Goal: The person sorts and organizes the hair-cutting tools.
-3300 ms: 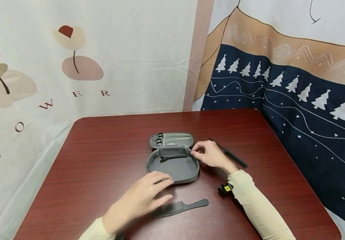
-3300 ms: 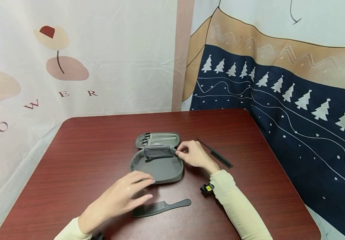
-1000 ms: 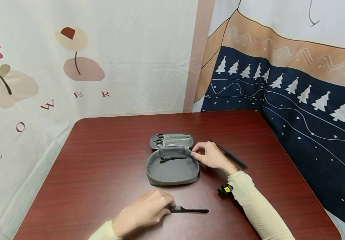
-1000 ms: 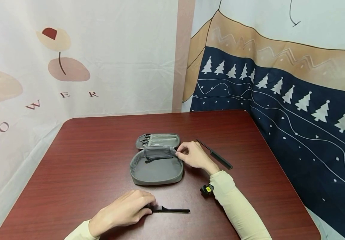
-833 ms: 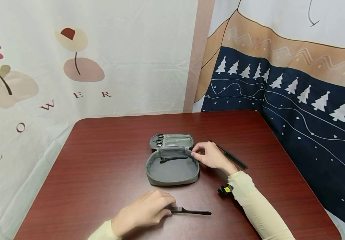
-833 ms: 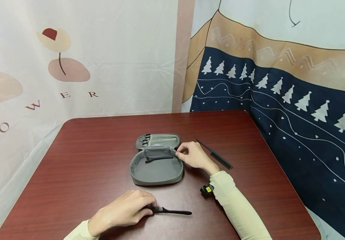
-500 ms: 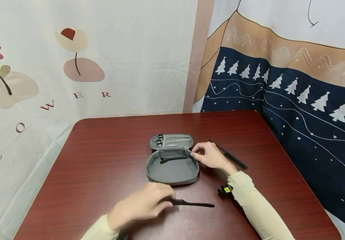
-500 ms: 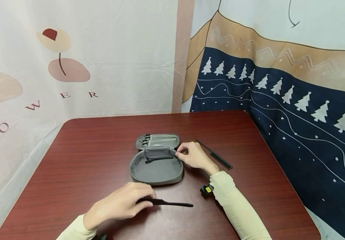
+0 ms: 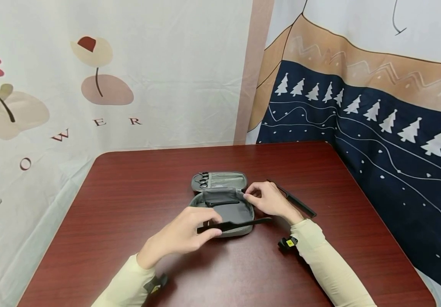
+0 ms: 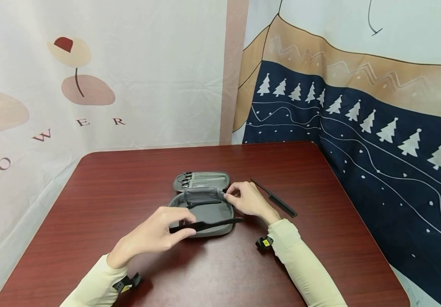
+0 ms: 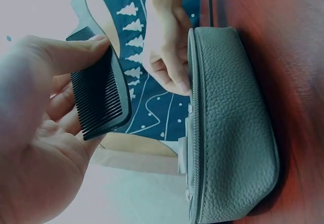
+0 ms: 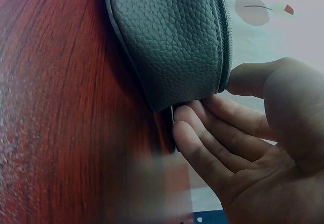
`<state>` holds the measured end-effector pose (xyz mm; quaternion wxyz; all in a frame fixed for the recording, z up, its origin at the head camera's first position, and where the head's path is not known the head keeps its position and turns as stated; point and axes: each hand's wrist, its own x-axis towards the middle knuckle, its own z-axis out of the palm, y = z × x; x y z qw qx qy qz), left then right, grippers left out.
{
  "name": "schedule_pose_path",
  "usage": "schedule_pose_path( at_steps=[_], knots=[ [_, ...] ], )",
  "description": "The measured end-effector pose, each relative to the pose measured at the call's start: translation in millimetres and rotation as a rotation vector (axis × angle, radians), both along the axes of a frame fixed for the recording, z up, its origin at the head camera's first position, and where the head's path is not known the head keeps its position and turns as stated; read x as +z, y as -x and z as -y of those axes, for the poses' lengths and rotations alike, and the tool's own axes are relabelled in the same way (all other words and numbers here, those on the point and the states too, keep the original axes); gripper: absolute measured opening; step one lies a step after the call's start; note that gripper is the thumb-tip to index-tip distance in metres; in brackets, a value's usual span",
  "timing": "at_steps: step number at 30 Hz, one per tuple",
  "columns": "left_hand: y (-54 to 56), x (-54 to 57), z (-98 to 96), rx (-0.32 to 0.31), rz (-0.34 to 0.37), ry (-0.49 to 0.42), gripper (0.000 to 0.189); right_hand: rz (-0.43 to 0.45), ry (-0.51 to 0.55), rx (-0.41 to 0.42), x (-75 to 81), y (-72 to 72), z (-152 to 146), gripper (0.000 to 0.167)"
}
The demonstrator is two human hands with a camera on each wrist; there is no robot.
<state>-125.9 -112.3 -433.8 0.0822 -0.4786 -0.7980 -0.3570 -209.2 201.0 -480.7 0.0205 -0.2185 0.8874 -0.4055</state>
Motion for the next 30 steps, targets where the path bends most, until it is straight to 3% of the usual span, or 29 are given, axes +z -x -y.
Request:
schedule_pose_path(
  at_steps=[8,15,25,30],
  knots=[
    [15.6,7.9,-6.2,0.068,0.048,-0.128,0.019,-0.007,0.127,-0.060,17.7,-2.1,-1,0.017],
    [30.2,12.8,-14.5,0.158,0.089,-0.296,0.020,-0.186,0.201,-0.092,38.8,-3.2,2,0.024],
    [39.6,22.6,-28.0,0.259,0.306,-0.533,0.017,-0.279,0.497,-0.042,71.6,-10.9,13,0.035],
    [41.1,26.4,-37.7,0.269,0.341,-0.581,0.018,-0.321,0.621,-0.030,89.6,-17.7,21,0.034]
  ],
)
